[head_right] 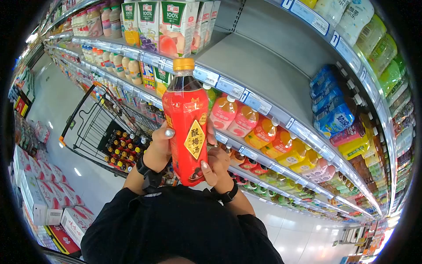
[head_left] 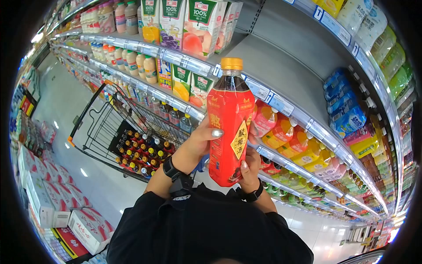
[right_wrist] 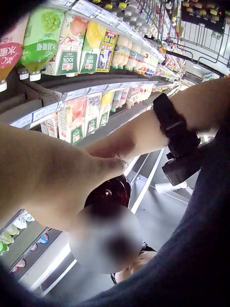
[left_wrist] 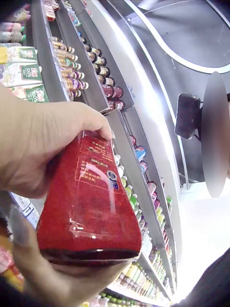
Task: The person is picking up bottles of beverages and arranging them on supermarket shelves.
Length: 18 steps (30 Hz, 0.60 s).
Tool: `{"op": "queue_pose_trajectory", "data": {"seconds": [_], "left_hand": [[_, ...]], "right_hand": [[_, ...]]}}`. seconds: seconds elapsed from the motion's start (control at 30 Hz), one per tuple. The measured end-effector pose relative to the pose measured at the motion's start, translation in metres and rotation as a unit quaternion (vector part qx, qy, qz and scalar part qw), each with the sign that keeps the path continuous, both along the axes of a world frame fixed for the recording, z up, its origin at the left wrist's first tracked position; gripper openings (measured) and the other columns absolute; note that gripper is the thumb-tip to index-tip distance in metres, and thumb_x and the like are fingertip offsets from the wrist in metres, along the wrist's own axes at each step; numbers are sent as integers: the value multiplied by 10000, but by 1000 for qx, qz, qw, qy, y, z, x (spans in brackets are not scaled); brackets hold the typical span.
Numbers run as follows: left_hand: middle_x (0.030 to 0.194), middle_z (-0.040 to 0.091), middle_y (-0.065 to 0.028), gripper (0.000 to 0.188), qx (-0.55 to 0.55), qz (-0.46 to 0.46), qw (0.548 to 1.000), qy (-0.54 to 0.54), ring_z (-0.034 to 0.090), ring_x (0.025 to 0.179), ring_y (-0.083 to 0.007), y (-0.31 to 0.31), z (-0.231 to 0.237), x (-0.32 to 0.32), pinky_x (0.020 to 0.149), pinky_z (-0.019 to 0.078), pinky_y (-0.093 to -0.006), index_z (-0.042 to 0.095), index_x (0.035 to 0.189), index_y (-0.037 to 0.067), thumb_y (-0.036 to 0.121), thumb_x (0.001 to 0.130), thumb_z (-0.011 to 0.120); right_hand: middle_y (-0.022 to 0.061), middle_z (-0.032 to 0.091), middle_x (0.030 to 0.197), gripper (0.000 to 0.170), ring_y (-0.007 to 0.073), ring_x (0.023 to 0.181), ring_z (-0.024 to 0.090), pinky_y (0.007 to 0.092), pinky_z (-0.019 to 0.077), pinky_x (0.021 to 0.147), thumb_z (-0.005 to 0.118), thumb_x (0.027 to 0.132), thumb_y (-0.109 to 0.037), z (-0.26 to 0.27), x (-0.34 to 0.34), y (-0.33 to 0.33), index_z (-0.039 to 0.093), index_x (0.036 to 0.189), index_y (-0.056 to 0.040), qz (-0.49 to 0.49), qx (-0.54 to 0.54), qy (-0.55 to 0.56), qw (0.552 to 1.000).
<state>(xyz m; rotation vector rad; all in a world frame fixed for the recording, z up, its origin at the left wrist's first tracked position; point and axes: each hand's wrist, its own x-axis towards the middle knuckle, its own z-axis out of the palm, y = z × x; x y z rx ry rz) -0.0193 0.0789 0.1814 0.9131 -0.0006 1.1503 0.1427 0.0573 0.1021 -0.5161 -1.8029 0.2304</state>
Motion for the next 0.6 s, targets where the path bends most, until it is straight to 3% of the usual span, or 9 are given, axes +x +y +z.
{"op": "queue_pose_trajectory", "data": {"seconds": [0.1,0.23,0.47,0.57,0.6], "left_hand": [[1097,534,-243,808,2,1,1000,11,583,1002,-344,0,0,-3,851,498,-413,382,1256,-39,394,638,669],[1211,491,-259,826,24,8,1000,3,523,1113,-364,-1,2,-4,936,440,-448,307,1324,-17,282,654,685],[1304,425,-245,859,67,6,997,38,407,1243,-334,-9,16,-10,1013,363,-436,284,1347,8,197,640,733],[1286,429,-268,974,65,40,996,44,465,1182,-366,-7,12,-6,990,385,-449,212,1375,-8,233,603,755],[1307,423,-238,792,106,12,994,-4,403,1244,-332,-1,6,-6,1009,368,-432,294,1344,24,171,703,736]], "right_hand": [[163,595,804,152,324,661,568,412,450,604,537,845,-160,-28,4,5,542,889,-15,40,-117,24,992],[189,622,894,236,315,698,612,383,489,607,488,890,-196,-56,4,9,579,968,7,22,-167,57,984],[202,606,929,379,306,710,616,372,498,588,511,849,-300,-64,-2,21,518,1062,13,96,-229,139,959],[206,597,948,440,304,720,617,369,502,582,519,828,-339,-58,-5,25,493,1089,15,163,-267,168,935],[208,594,955,461,303,724,617,368,503,580,521,821,-352,-55,-7,25,484,1097,15,186,-279,175,926]]}}
